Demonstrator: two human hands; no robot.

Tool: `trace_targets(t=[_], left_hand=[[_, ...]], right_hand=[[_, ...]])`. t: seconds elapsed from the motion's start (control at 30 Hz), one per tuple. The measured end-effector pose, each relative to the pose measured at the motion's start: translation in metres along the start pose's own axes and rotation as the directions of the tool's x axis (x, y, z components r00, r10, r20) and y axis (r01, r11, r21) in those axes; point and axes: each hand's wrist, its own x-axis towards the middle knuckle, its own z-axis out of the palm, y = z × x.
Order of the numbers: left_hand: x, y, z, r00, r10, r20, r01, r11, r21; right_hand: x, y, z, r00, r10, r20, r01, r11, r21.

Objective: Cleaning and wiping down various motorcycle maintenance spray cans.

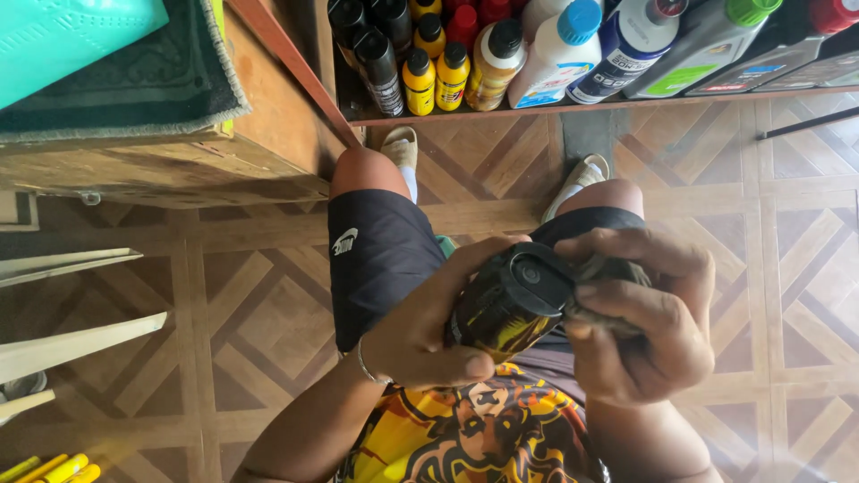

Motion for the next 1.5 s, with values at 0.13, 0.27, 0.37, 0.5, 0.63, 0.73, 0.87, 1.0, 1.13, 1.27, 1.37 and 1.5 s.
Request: trace_targets(t=[0.13,0.27,0.37,0.5,0.63,0.73,0.87,1.0,1.13,1.27,1.37,1.5], left_hand=[[0.003,0.010,0.007,0.992,0.105,-0.071,-0.067,0.910,0.410],[0.004,0.013,0.009,0.982,0.181,-0.055,-0.114,0.799,0.590],[0.005,0.009,0.009,0.978,0.199,-0.060,-0.128,0.802,0.583],[0.004,0.004,0.009,0.981,0.174,-0.087,-0.106,0.850,0.516],[0.004,0.004,0.008,0.986,0.146,-0.084,-0.085,0.863,0.497],[0.004,0.004,0.007,0.992,0.104,-0.073,-0.062,0.897,0.439],[0.003,0.002,0.006,0.995,0.092,-0.027,-0.072,0.903,0.423],[0.006,0.003,0.004,0.976,0.212,0.053,-0.204,0.797,0.568],[0.005,0.003,0.007,0.969,0.241,0.055,-0.219,0.735,0.642],[0.003,0.002,0.012,0.970,0.245,0.001,-0.197,0.777,0.597],[0.001,0.000,0.010,0.969,0.248,-0.001,-0.196,0.770,0.608],[0.002,0.008,0.009,0.981,0.196,-0.009,-0.155,0.801,0.578]], right_hand=[[-0.008,0.003,0.001,1.000,0.012,-0.022,-0.013,0.999,-0.046],[-0.017,0.014,-0.001,0.999,-0.015,-0.050,0.018,0.999,0.048],[-0.020,0.016,-0.001,0.996,-0.043,-0.074,0.048,0.997,0.068],[-0.026,0.028,0.002,0.984,-0.136,-0.114,0.145,0.986,0.079],[-0.028,0.029,0.000,0.986,-0.127,-0.109,0.136,0.987,0.084],[-0.026,0.033,-0.002,0.980,-0.182,-0.081,0.191,0.974,0.122],[-0.028,0.024,0.001,0.990,-0.055,-0.129,0.055,0.998,0.001],[-0.034,0.013,-0.002,0.989,0.025,-0.147,-0.018,0.999,0.049],[-0.033,0.024,-0.005,0.989,-0.047,-0.137,0.063,0.992,0.114],[-0.031,0.021,-0.006,0.987,-0.120,-0.106,0.132,0.985,0.107],[-0.033,0.017,-0.007,0.988,-0.118,-0.099,0.127,0.987,0.095],[-0.030,0.015,-0.009,0.990,-0.120,-0.073,0.130,0.979,0.158]])
